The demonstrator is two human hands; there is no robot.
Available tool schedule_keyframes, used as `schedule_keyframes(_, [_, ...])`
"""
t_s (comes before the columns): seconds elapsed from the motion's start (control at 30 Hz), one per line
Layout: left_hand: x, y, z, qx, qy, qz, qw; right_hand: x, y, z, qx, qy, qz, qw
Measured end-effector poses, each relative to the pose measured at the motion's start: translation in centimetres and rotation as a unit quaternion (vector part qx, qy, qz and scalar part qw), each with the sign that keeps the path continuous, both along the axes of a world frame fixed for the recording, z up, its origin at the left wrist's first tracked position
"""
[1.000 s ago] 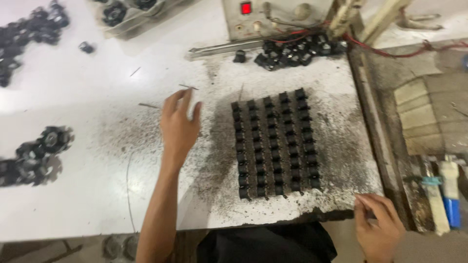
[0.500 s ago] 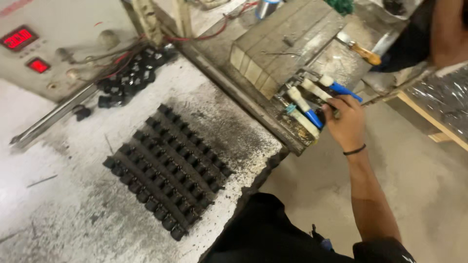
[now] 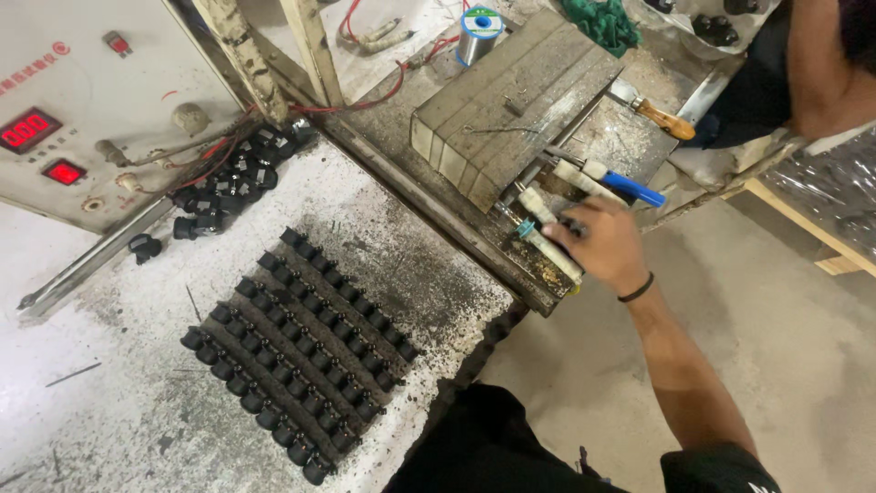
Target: The person solders small black electronic components arranged in a grid on a workbench. They hold each component steady with one hand while applying a heated soldering iron to its terminals with the other, working through the rows one component at a time, with solder wire and a temperature controller visible on the bench.
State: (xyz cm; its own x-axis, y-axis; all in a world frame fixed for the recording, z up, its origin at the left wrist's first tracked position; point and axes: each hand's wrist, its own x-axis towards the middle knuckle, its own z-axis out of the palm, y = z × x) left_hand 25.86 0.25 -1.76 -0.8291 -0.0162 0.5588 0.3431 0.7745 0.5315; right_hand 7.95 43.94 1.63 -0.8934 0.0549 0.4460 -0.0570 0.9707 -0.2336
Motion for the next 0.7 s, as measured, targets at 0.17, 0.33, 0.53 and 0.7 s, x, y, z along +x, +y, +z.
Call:
schedule_keyframes(0.17, [-1.6,8.0,1.5,0.106,-0.13,-0.157,0.973,3.0,1.7,-1.7,-0.095,-0.012,-0.016,0.995])
schedule_keyframes(0.33, [-5.0,14.9,1.3,0.266,-0.323,-0.282,0.863,13.8,2.6,-1.8,-0.202,0.003,-0.018,0.979])
schedule_keyframes(0.53, [-6.2,18.1,1.7,0.287,-0.242,-0.432,0.82,18.1,-5.9,-5.9,-0.324,0.023,0.026,0.945])
schedule_keyframes(0.7, [-7.6,15.9,1.4,0.417,-0.31,-0.267,0.811,17.2,-9.8,-6.2,0.168,0.276,0.204,0.924])
